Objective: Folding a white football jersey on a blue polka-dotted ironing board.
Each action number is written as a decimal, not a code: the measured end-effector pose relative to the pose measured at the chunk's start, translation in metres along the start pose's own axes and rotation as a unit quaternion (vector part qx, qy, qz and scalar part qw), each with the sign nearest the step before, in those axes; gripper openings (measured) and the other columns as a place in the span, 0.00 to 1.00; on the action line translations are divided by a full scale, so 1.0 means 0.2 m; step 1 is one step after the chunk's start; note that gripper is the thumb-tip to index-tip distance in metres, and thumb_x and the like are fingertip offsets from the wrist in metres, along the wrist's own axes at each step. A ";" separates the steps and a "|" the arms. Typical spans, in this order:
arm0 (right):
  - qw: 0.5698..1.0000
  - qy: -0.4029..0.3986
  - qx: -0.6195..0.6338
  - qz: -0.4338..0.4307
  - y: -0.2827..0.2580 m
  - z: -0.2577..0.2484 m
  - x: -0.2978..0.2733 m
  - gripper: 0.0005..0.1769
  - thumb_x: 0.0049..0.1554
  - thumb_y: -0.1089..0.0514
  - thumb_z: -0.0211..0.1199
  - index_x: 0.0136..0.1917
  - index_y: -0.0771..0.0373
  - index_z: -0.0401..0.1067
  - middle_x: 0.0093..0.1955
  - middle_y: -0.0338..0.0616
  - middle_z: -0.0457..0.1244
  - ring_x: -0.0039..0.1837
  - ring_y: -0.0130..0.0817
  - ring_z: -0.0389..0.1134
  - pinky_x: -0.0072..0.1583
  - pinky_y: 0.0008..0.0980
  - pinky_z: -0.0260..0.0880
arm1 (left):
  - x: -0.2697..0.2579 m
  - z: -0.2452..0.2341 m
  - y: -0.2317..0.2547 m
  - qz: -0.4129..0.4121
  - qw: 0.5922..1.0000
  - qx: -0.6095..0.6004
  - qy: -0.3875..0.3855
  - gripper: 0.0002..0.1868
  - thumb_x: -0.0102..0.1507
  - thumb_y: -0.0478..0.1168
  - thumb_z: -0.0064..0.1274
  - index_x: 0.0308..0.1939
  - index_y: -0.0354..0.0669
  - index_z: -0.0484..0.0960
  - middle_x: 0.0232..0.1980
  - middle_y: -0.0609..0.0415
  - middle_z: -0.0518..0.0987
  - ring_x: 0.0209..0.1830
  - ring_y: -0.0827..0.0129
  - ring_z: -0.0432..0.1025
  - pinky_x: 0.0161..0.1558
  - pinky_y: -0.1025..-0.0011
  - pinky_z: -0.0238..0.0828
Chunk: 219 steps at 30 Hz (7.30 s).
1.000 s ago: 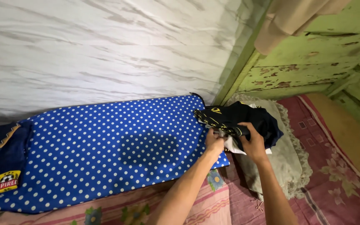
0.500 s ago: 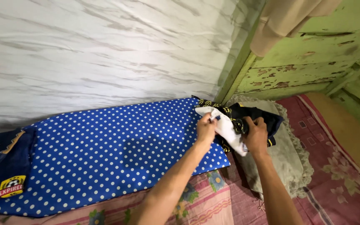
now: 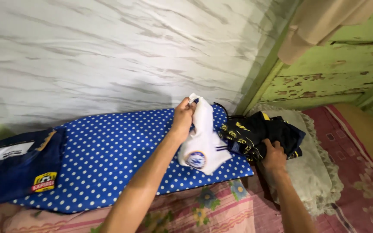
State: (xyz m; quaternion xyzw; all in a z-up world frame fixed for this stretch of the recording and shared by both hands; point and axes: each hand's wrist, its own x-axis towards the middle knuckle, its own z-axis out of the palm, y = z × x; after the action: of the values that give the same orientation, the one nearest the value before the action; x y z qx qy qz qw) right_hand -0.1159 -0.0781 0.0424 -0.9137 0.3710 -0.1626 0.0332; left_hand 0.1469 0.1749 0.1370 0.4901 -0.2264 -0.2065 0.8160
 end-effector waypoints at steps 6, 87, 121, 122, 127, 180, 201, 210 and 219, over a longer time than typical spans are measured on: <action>0.961 -0.253 -0.114 0.017 -0.19 -0.12 0.08 0.51 0.41 0.53 0.81 0.72 0.49 0.55 0.73 0.51 0.49 0.72 0.58 0.52 0.64 0.70 0.57 | 0.04 -0.35 0.02 -0.018 0.997 0.071 -0.019 0.09 0.74 0.36 0.46 0.47 0.35 0.82 0.34 0.60 0.73 0.31 0.79 0.63 0.34 0.76 0.61; 0.795 -0.389 0.346 -0.312 -1.88 -0.68 -0.30 0.53 0.39 0.59 0.79 0.75 0.50 0.61 0.61 0.36 0.66 0.44 0.26 0.62 0.48 0.29 0.71 | -0.59 -0.84 1.41 0.241 0.856 0.451 0.071 0.16 0.71 0.46 0.47 0.48 0.36 0.81 0.32 0.45 0.80 0.29 0.68 0.72 0.37 0.69 0.70; 0.767 0.461 0.298 -0.332 -1.57 -1.44 0.31 0.17 0.66 0.79 0.45 0.64 0.70 0.66 0.60 0.49 0.57 0.56 0.36 0.63 0.52 0.39 0.66 | -0.55 -0.74 2.20 0.610 0.591 0.520 0.096 0.12 0.66 0.23 0.48 0.53 0.32 0.76 0.44 0.39 0.78 0.40 0.47 0.71 0.45 0.56 0.61; 0.753 0.477 0.291 -0.348 -1.56 -1.45 0.32 0.16 0.67 0.79 0.45 0.64 0.71 0.65 0.60 0.49 0.57 0.57 0.36 0.63 0.54 0.39 0.66 | -0.57 -0.72 2.22 0.615 0.567 0.539 0.098 0.06 0.69 0.26 0.51 0.50 0.33 0.76 0.41 0.43 0.79 0.40 0.49 0.72 0.46 0.54 0.61; 0.765 0.440 0.275 -0.383 -1.51 -1.42 0.36 0.14 0.66 0.77 0.50 0.62 0.69 0.67 0.59 0.51 0.57 0.55 0.37 0.62 0.52 0.34 0.64 | -0.59 -0.73 2.22 0.403 0.748 0.522 0.080 0.08 0.72 0.39 0.48 0.51 0.40 0.77 0.41 0.55 0.81 0.36 0.61 0.77 0.39 0.57 0.69; 0.902 0.002 0.386 -0.195 -1.50 -1.41 0.42 0.08 0.63 0.60 0.64 0.55 0.64 0.74 0.39 0.42 0.69 0.39 0.24 0.68 0.41 0.28 0.68 | -0.37 -1.19 2.02 0.128 0.901 0.414 0.026 0.13 0.70 0.43 0.47 0.38 0.38 0.76 0.32 0.61 0.72 0.34 0.77 0.62 0.40 0.75 0.61; 0.927 0.104 0.281 -0.226 -1.62 -1.30 0.33 0.09 0.62 0.58 0.64 0.54 0.61 0.78 0.33 0.50 0.65 0.34 0.34 0.63 0.41 0.36 0.65 | -0.26 -1.45 1.77 0.175 0.792 0.582 0.044 0.12 0.58 0.28 0.57 0.43 0.40 0.74 0.40 0.52 0.78 0.42 0.65 0.72 0.45 0.67 0.67; 0.834 0.019 0.374 -0.406 -2.06 -1.26 0.04 0.09 0.51 0.64 0.67 0.48 0.63 0.78 0.39 0.40 0.69 0.36 0.24 0.66 0.40 0.28 0.68 | -0.47 -0.61 1.52 0.181 0.834 0.489 -0.180 0.50 0.51 0.44 0.72 0.70 0.37 0.59 0.59 0.41 0.77 0.61 0.54 0.71 0.60 0.61 0.66; 0.745 -0.113 0.588 -0.293 -2.05 -1.06 -0.05 0.33 0.52 0.57 0.70 0.66 0.60 0.60 0.58 0.33 0.62 0.53 0.24 0.66 0.51 0.27 0.73 | -0.45 -0.58 1.51 0.145 0.865 0.454 -0.156 0.17 0.63 0.39 0.53 0.53 0.32 0.80 0.43 0.42 0.84 0.39 0.67 0.79 0.41 0.70 0.74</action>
State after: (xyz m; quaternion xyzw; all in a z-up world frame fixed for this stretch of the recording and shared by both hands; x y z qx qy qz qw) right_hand 0.0824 0.2376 0.3146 -0.7887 -0.0908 -0.2456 0.5563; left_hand 0.1754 0.4389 0.3438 0.7295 -0.4875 -0.0343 0.4785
